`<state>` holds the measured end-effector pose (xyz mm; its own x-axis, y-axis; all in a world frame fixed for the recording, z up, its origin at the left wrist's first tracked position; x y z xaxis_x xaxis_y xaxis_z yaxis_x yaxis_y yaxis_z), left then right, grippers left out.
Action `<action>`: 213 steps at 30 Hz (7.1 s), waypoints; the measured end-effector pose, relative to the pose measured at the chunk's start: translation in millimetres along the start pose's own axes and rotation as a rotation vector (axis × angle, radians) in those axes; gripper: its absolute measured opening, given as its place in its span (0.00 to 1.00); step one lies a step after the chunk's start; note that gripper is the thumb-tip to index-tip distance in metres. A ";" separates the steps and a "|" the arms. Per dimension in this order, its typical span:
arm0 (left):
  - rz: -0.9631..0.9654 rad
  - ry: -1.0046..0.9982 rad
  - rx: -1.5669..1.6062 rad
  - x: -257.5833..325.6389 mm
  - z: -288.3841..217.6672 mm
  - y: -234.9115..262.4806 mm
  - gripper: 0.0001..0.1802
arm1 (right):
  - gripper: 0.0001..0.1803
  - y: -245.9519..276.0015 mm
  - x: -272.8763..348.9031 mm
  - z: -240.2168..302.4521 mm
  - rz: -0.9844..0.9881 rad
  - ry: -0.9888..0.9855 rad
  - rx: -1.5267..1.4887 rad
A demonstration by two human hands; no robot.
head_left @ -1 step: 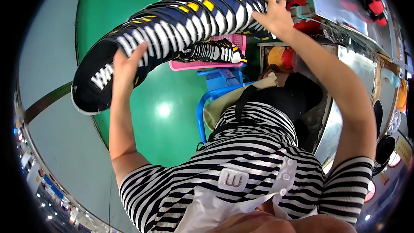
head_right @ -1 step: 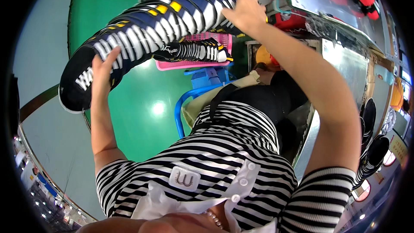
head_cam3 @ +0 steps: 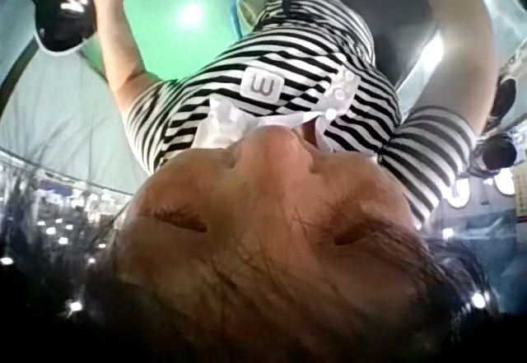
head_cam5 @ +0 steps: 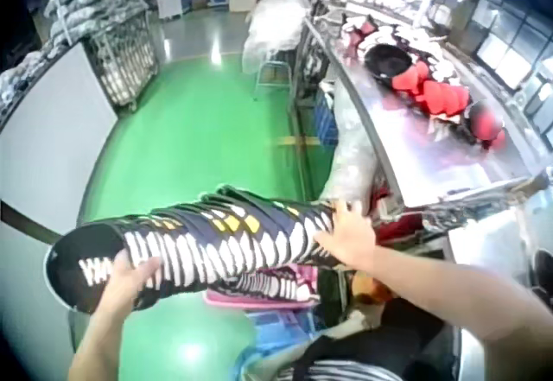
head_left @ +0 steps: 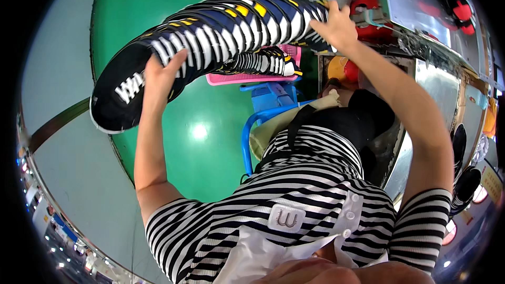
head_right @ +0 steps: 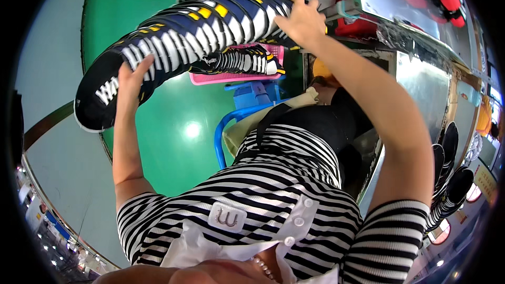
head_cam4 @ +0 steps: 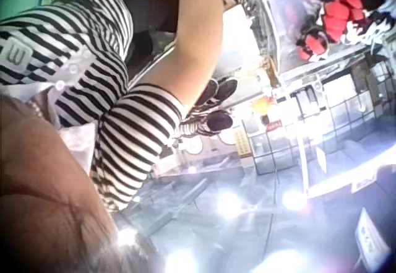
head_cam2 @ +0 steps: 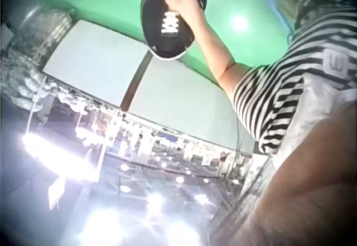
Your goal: The person laces several blue and white shoe uppers by threading white laces through the eyelets and then stacks the finished uppers before placing them into a pink basket.
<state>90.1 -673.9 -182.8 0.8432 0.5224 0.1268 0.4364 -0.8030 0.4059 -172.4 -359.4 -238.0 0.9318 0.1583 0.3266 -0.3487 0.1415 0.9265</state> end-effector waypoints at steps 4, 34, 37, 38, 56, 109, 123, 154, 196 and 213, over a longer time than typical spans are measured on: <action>0.081 -0.040 -0.117 -55.3 59.4 -28.7 0.25 | 0.42 -71.3 -7.8 -11.8 0.120 -0.245 0.012; -0.063 -0.258 -0.789 -83.2 329.2 -178.5 0.26 | 0.23 -87.5 53.0 -65.9 0.498 0.252 0.129; -0.088 -0.348 -0.521 -42.7 263.0 -216.8 0.21 | 0.26 -32.7 102.2 -74.4 0.454 0.272 0.069; -0.050 -0.388 -0.354 -26.5 241.4 -232.4 0.18 | 0.26 -18.2 116.9 -77.6 0.463 0.223 0.025; 0.609 -1.605 1.238 113.3 -404.2 -272.4 0.16 | 0.15 160.9 364.8 -265.8 -0.604 -0.354 -0.470; 1.133 -1.812 1.156 474.9 -513.8 -463.5 0.16 | 0.11 57.8 664.6 -486.1 -1.341 -0.909 -1.297; 1.441 -1.387 0.168 420.8 -454.9 -838.5 0.29 | 0.10 96.3 589.7 -499.7 -1.169 -0.677 -1.720; 1.796 -0.001 1.125 314.8 -485.9 -506.4 0.27 | 0.10 156.8 468.8 -607.6 -0.938 -0.942 -0.497; 1.086 -1.783 -0.074 190.9 -623.6 -797.6 0.22 | 0.05 159.1 502.4 -575.6 -1.081 -1.025 -0.488; 1.199 -1.875 0.349 307.9 -483.5 -611.3 0.12 | 0.02 268.5 712.6 -383.5 -1.778 0.005 -1.196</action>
<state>-68.8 116.5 45.7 -0.1650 -0.6955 -0.6993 -0.4967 -0.5539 0.6682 359.5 166.1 171.8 0.2586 -0.8043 -0.5351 0.7894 0.4952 -0.3629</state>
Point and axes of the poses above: each hand's wrist, its own x-axis away from the middle knuckle, its own y-axis out of the back of the hand, z = x × y, the point moved 4 cm from there along -x, towards the middle knuckle, and after that the axes turned 15 degrees about -y, right-handed, at the moved point
